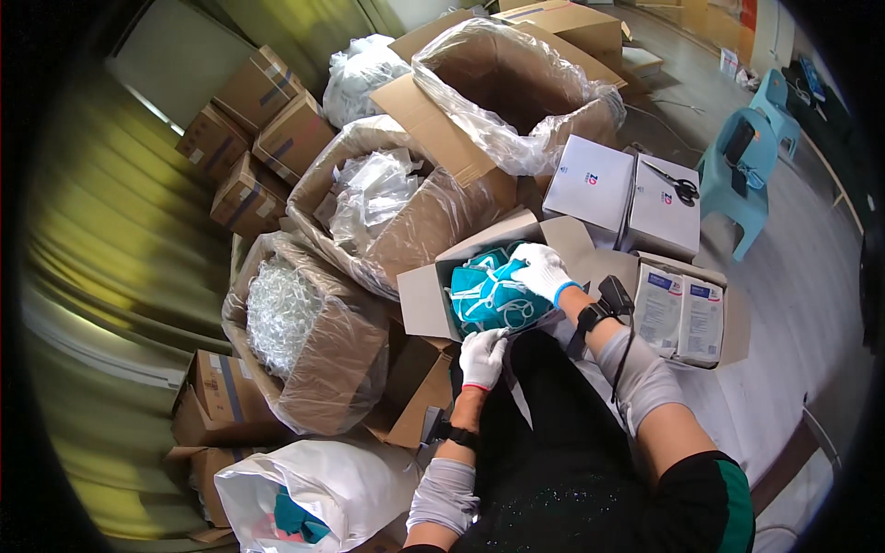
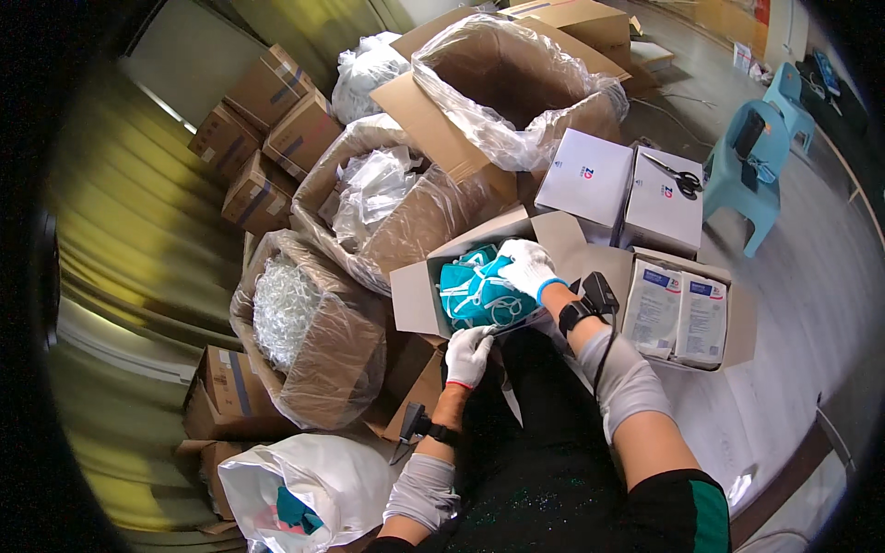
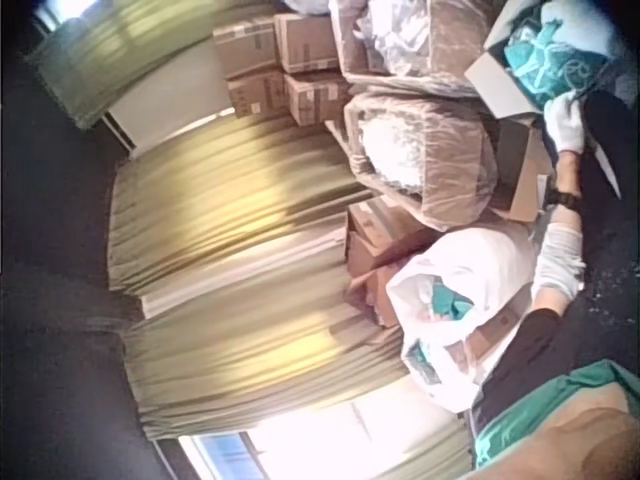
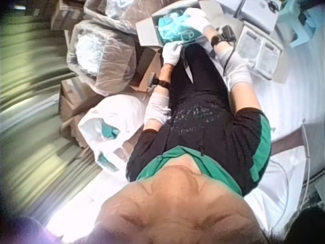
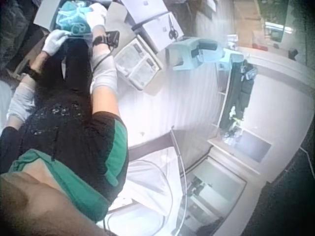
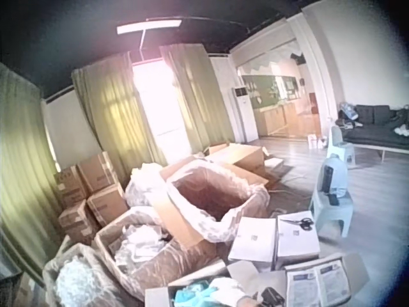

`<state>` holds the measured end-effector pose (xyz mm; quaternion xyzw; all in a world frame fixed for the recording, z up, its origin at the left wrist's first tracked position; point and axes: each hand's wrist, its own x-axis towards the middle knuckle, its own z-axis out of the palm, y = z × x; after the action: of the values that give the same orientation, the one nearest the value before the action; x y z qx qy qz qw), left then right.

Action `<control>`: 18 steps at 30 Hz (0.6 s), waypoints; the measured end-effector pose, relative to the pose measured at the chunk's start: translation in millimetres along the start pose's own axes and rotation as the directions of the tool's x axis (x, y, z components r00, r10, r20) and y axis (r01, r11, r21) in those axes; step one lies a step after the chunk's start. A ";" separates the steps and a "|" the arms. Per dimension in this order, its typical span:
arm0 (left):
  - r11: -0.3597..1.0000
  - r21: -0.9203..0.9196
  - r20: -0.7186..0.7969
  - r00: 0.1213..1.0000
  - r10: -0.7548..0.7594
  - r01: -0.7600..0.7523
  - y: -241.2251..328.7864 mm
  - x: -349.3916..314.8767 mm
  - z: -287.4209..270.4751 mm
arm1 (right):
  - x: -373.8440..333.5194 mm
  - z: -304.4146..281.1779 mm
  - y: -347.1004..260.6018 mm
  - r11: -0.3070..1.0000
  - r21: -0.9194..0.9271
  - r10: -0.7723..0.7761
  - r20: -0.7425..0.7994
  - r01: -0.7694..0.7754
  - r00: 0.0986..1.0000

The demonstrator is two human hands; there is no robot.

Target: Packaging green medical or hygiene masks into smaller boxes from a larger supply.

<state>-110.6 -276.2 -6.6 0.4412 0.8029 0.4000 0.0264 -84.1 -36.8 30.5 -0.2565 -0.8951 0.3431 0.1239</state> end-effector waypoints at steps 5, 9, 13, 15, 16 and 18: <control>0.973 -0.039 0.059 0.973 -0.224 0.226 21.5 -0.1 -15.8 | -22.9 -36.7 -33.7 0.838 -0.044 -0.509 -0.426 0.544 0.748; 0.870 -0.365 -0.232 0.872 -0.430 0.332 29.7 2.6 -18.5 | -17.9 -47.4 -35.3 0.729 -0.508 -0.560 -0.059 0.458 0.826; 0.984 0.172 -0.453 0.891 0.033 0.051 53.7 24.1 -56.5 | -29.5 -54.4 -41.3 0.638 -0.560 -0.690 -0.111 0.528 0.715; 0.978 0.190 -0.375 0.914 0.152 -0.085 67.5 42.1 -61.3 | -37.1 -49.6 -40.4 0.586 -0.544 -0.725 -0.020 0.601 0.689; 0.971 0.205 -0.320 0.930 0.183 -0.121 73.4 48.5 -67.1 | -40.6 -53.7 -52.9 0.530 -0.508 -0.792 -0.011 0.679 0.610; 0.993 0.106 -0.137 0.989 0.061 -0.047 60.8 53.3 -64.5 | -50.9 -60.6 -77.0 0.456 -0.482 -0.838 0.051 0.748 0.544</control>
<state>-126.8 -259.6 94.2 0.4345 0.8099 0.3889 -0.0633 -46.2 -79.9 124.8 0.1390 -0.9459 0.0013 0.2933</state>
